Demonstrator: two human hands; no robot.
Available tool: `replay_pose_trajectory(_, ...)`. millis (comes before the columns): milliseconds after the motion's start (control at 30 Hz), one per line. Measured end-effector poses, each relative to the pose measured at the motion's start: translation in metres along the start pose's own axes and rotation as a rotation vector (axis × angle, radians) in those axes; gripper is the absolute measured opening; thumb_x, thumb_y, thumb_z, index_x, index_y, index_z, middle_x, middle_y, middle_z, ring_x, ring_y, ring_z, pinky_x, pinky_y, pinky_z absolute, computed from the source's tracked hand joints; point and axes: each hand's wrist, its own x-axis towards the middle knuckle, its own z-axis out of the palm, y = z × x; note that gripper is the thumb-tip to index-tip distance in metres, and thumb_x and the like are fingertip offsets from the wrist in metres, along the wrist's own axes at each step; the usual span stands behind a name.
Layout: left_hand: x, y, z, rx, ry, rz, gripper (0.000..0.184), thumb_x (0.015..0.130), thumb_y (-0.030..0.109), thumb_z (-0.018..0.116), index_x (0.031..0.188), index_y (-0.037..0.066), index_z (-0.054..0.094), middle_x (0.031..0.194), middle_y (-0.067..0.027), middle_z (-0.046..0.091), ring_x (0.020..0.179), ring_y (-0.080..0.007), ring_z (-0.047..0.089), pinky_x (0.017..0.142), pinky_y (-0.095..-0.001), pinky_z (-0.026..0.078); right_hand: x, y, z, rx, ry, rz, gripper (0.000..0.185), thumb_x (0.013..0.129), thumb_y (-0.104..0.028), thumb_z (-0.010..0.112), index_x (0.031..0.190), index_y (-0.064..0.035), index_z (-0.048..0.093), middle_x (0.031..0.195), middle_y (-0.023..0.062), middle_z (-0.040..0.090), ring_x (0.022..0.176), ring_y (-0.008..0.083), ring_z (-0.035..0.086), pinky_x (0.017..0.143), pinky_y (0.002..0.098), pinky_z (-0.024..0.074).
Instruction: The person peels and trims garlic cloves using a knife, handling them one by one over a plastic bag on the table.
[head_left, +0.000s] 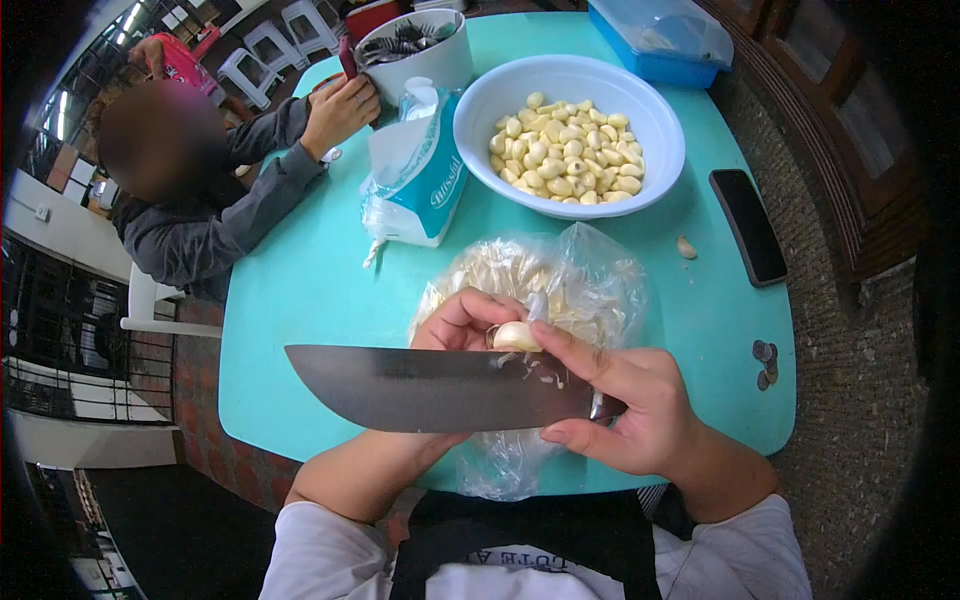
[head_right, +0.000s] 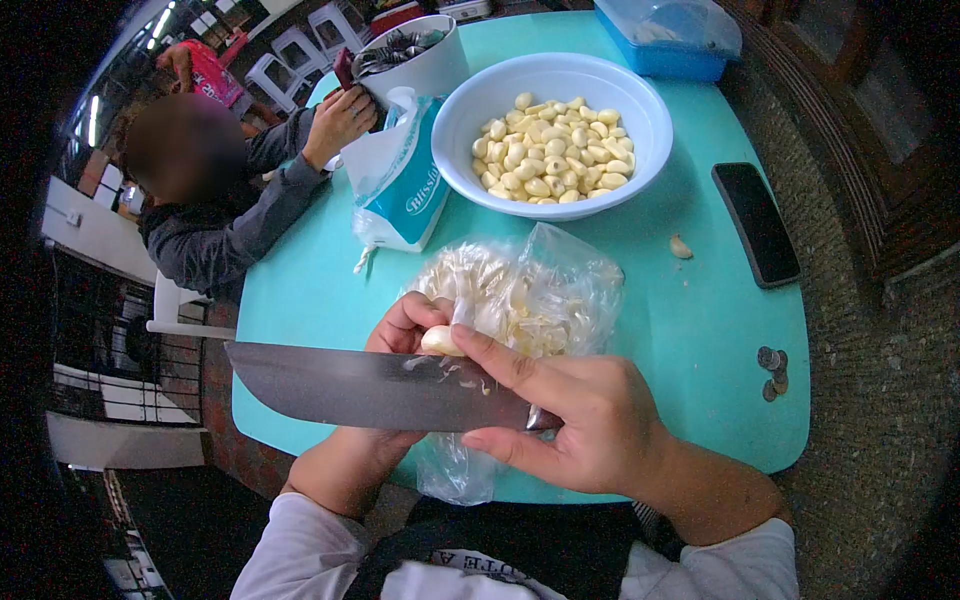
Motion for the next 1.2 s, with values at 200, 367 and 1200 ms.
replay_pose_trajectory(200,0.001,-0.001,-0.002,0.01,-0.013,0.019,0.03,0.073,0.011,0.07,0.095,0.003,0.051,0.099,-0.0098,0.053,0.09,-0.0167,0.057,0.08,-0.0297,0.049,0.001,0.002,0.001,-0.004,0.009,-0.027,0.061,0.072,-0.023,0.071,0.122,0.0053,0.047,0.076,0.0156,0.062,0.058,0.0181,0.06,0.055,0.0245,0.0454)
replay_pose_trajectory(367,0.0,0.001,0.002,0.017,0.022,0.001,0.029,0.074,0.014,0.069,0.095,0.004,0.051,0.098,-0.0092,0.053,0.09,-0.0164,0.056,0.08,-0.0297,0.048,0.001,0.001,0.001,0.025,0.009,-0.005,0.06,0.073,-0.023,0.07,0.122,0.0053,0.048,0.076,0.0158,0.062,0.058,0.0185,0.06,0.055,0.0248,0.0452)
replay_pose_trajectory(1200,-0.004,0.007,0.009,-0.009,0.136,-0.086,0.032,0.079,0.011,0.064,0.106,0.002,0.049,0.101,-0.0108,0.058,0.091,-0.0188,0.06,0.079,-0.0303,0.051,-0.001,0.007,0.006,0.494,0.059,0.128,0.066,0.083,-0.033,0.059,0.132,0.0037,0.034,0.089,0.0092,0.061,0.065,0.0056,0.049,0.059,0.019,0.0399)
